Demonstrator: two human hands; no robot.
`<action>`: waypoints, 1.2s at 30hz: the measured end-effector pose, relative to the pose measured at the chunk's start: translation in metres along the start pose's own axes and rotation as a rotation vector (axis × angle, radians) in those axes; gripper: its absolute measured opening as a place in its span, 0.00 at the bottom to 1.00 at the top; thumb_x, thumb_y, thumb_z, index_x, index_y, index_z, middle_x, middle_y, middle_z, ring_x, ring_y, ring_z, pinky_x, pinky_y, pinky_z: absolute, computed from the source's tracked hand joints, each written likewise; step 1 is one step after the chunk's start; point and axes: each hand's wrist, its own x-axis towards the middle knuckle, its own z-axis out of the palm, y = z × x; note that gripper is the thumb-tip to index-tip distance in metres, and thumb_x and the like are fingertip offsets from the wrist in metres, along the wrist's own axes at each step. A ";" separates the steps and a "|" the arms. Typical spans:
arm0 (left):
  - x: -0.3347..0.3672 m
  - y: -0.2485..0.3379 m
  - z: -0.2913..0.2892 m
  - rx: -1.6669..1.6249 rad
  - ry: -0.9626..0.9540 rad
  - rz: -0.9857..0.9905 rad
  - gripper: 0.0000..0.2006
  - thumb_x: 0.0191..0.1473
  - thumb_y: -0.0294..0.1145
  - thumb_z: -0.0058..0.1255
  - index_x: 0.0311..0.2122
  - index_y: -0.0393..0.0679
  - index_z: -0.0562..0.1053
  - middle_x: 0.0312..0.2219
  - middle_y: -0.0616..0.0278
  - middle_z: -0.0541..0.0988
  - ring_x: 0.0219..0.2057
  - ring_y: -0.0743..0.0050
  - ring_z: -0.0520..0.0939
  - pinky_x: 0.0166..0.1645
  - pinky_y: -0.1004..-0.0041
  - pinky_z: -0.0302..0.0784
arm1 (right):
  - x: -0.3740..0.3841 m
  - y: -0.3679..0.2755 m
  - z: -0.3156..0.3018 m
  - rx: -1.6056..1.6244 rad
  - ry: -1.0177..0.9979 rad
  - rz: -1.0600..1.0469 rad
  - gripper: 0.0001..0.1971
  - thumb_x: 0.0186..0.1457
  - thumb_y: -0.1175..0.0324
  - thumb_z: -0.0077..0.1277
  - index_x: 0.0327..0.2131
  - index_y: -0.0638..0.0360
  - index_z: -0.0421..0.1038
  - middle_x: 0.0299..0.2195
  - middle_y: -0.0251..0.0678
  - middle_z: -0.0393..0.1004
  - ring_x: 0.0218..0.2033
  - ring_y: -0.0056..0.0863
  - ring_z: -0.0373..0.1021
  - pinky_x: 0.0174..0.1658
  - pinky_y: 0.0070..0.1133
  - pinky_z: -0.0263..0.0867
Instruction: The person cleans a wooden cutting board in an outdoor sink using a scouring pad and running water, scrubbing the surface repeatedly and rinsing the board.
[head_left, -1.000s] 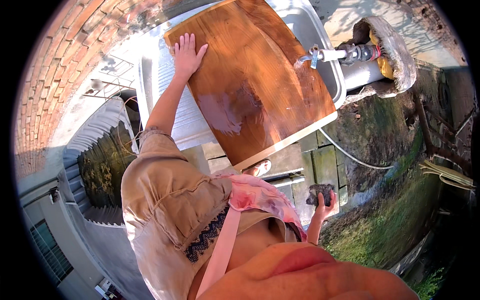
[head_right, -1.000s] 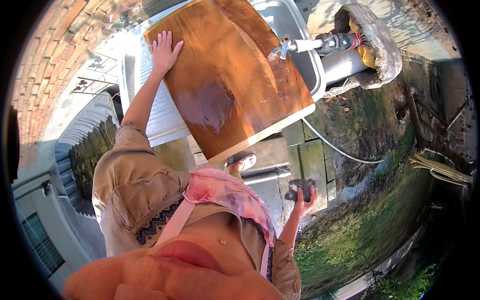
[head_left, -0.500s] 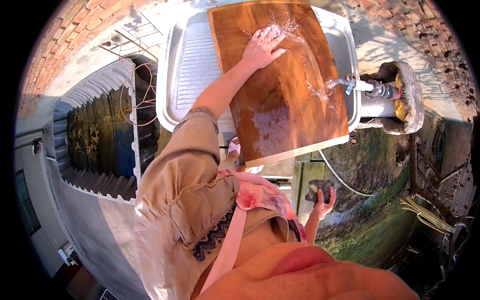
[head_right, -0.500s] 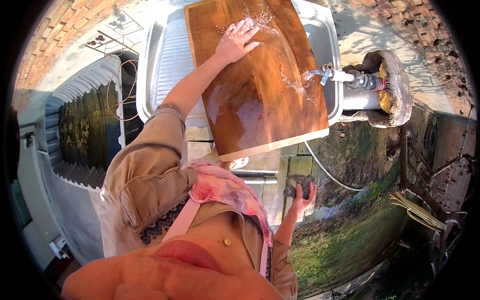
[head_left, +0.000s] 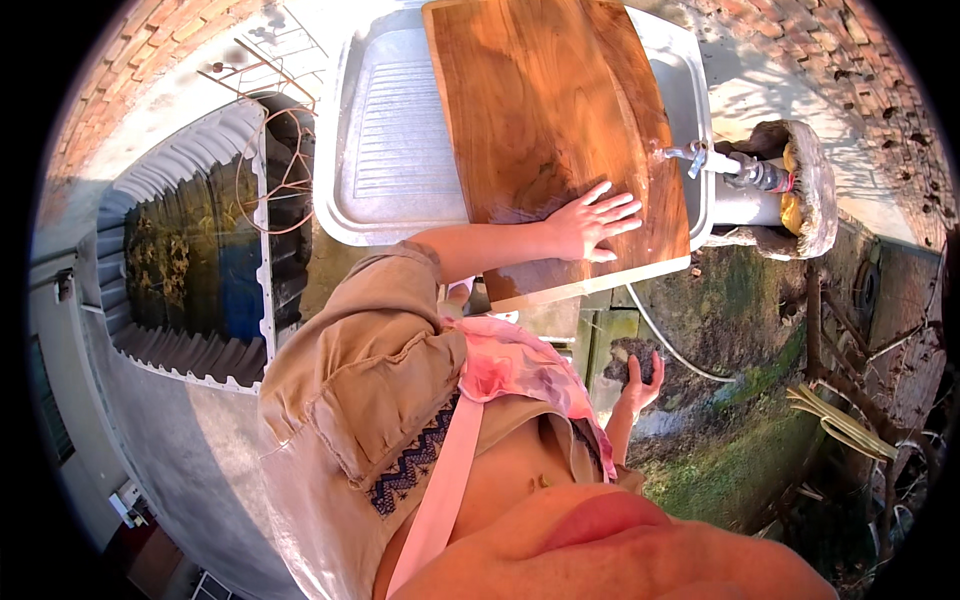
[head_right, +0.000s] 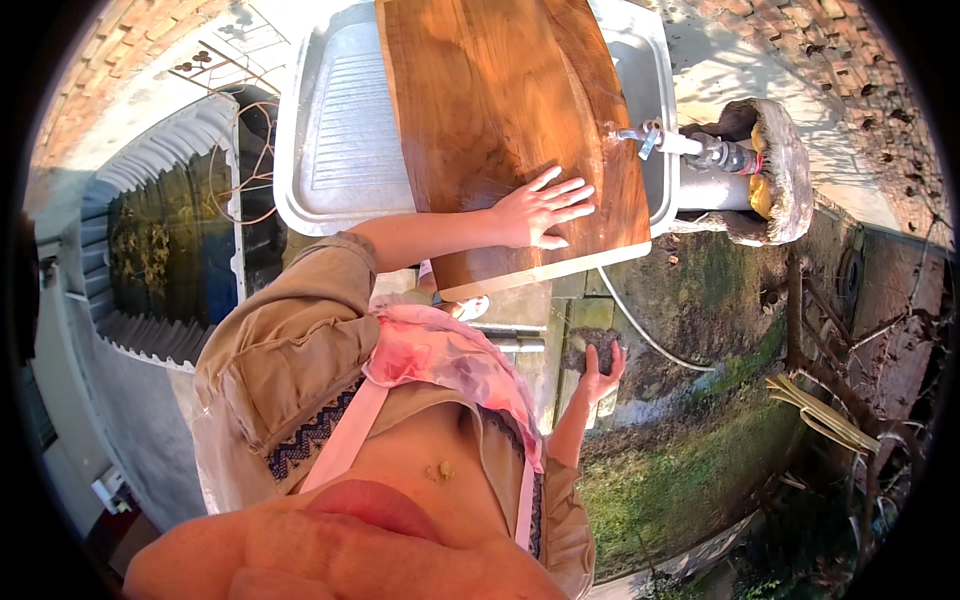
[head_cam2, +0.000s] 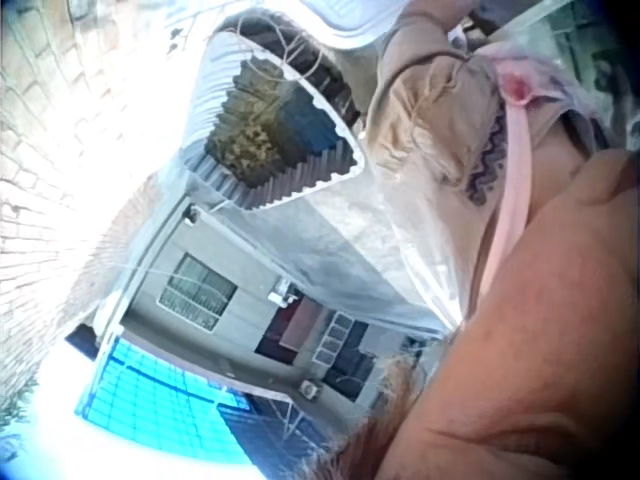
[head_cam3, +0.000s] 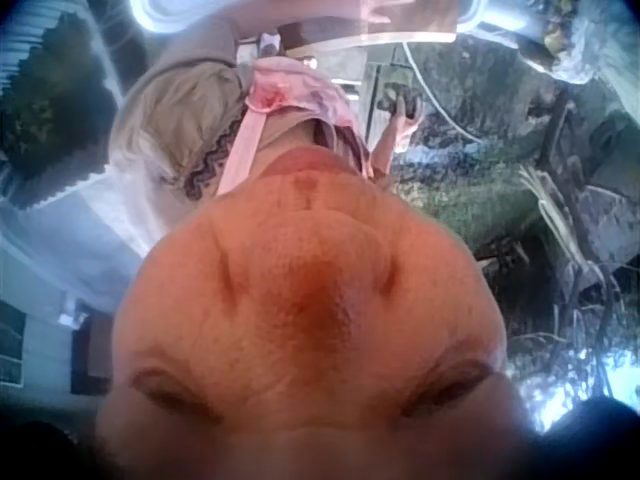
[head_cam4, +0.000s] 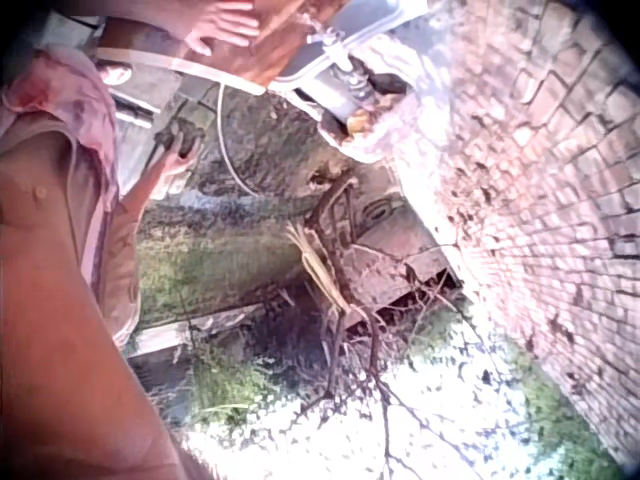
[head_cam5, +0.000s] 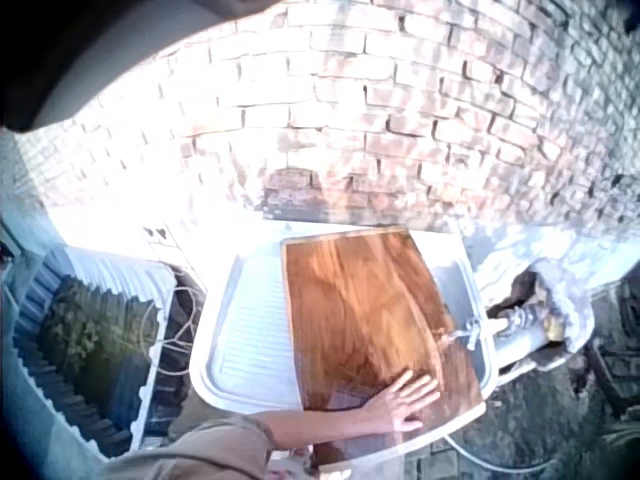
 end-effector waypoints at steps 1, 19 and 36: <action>0.020 0.001 0.011 -0.029 -0.028 0.062 0.36 0.62 0.62 0.41 0.70 0.56 0.55 0.72 0.61 0.50 0.73 0.64 0.48 0.75 0.52 0.33 | 0.000 -0.006 0.004 -0.011 -0.013 -0.001 0.28 0.42 0.67 0.72 0.49 0.60 0.78 0.62 0.45 0.64 0.60 0.38 0.63 0.60 0.33 0.62; -0.100 0.022 -0.054 0.073 -0.122 -0.130 0.46 0.55 0.67 0.47 0.71 0.48 0.52 0.71 0.58 0.52 0.72 0.54 0.47 0.73 0.44 0.34 | -0.028 0.016 -0.028 0.043 0.062 -0.013 0.27 0.41 0.66 0.73 0.49 0.52 0.80 0.61 0.40 0.65 0.57 0.35 0.66 0.58 0.32 0.66; 0.092 -0.160 -0.024 0.274 0.129 -0.151 0.33 0.65 0.65 0.31 0.69 0.62 0.58 0.70 0.55 0.53 0.72 0.54 0.49 0.73 0.50 0.37 | -0.129 0.083 -0.122 -0.033 0.391 0.186 0.27 0.40 0.63 0.73 0.48 0.54 0.80 0.60 0.47 0.66 0.58 0.38 0.67 0.61 0.31 0.62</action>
